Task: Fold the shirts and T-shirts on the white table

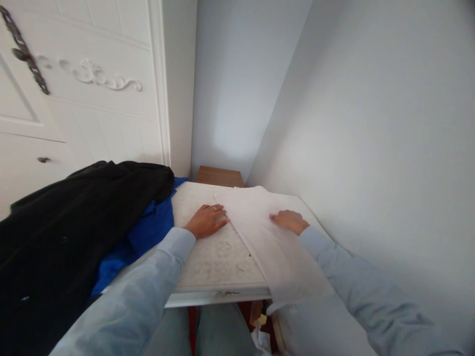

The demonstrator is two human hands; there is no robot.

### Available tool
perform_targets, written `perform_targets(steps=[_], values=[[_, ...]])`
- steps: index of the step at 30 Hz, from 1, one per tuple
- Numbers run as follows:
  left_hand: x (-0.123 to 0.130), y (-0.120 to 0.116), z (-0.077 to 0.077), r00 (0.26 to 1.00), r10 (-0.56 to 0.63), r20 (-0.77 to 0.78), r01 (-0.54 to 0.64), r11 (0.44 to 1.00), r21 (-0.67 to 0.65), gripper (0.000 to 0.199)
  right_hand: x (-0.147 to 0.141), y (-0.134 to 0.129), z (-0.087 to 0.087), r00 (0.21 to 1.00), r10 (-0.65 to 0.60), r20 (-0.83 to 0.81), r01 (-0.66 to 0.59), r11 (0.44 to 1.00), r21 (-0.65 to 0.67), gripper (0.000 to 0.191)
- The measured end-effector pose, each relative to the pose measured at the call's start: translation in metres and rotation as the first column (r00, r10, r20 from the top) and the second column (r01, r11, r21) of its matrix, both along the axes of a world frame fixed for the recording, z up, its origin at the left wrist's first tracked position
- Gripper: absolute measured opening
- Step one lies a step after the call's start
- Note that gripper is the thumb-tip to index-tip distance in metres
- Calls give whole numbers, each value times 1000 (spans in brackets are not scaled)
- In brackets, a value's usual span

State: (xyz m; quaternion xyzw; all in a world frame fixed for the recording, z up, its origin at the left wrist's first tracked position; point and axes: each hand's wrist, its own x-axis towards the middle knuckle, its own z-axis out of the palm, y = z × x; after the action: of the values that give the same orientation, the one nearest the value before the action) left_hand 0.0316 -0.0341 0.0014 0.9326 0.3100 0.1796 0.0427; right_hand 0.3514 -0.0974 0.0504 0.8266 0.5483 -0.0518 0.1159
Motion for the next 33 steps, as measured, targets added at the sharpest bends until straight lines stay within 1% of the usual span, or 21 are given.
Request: perform_targets(steps=[1, 2, 3, 4, 5, 6, 7, 8, 9, 10, 13, 16, 20, 25, 28, 33], values=[[1, 0, 0, 1000, 9, 1, -9, 1000, -1, 48, 0, 1, 4, 1000, 23, -1, -23, 1000, -3, 60], [2, -1, 0, 1000, 18, 3, -18, 1000, 0, 47, 0, 2, 6, 997, 72, -2, -72, 997, 11, 60], [3, -1, 0, 1000, 27, 4, -27, 1000, 5, 47, -1, 3, 8, 986, 166, -4, -166, 985, 41, 60], [4, -1, 0, 999, 37, 6, -37, 999, 12, 47, -3, 6, 8, 954, 299, -10, -298, 951, 82, 60], [5, -1, -1, 999, 47, 11, -48, 999, 17, 46, -5, 9, 6, 893, 451, -17, -445, 886, 127, 60], [5, -1, -1, 998, 58, 18, -58, 998, 21, 45, -7, 13, 3, 808, 589, -24, -577, 799, 168, 60], [6, -1, -2, 997, 68, 29, -68, 997, 23, 44, -9, 18, -2, 721, 692, -32, -674, 712, 199, 61], [6, -1, -2, 996, 77, 36, -78, 997, 22, 43, -11, 22, -8, 662, 748, -44, -725, 654, 214, 62], [6, -1, -3, 996, 86, 37, -87, 996, 22, 42, -11, 27, -14, 645, 762, -60, -737, 641, 217, 63], [6, -1, -3, 995, 97, 32, -98, 995, 22, 42, -11, 32, -21, 656, 751, -76, -725, 655, 215, 64], [6, -1, -3, 992, 130, 4, -130, 991, 21, 44, -7, 41, -40, 729, 676, -108, -645, 731, 223, 65], [5, 0, -3, 991, 131, 8, -131, 991, 16, 44, -1, 44, -50, 775, 624, -104, -588, 771, 243, 66], [5, 1, -3, 991, 129, 40, -129, 992, 3, 41, 3, 40, -53, 827, 556, -80, -526, 817, 236, 69], [5, 2, -2, 992, 128, 10, -128, 992, -15, 44, 12, 30, -55, 891, 451, -58, -424, 870, 250, 70], [4, 4, -5, 992, 124, 23, -124, 992, -22, 44, 27, 25, -55, 917, 395, -47, -372, 894, 250, 69], [4, 10, -12, 991, 120, 57, -119, 993, -25, 43, 63, 22, -58, 934, 356, -31, -339, 911, 235, 67]])
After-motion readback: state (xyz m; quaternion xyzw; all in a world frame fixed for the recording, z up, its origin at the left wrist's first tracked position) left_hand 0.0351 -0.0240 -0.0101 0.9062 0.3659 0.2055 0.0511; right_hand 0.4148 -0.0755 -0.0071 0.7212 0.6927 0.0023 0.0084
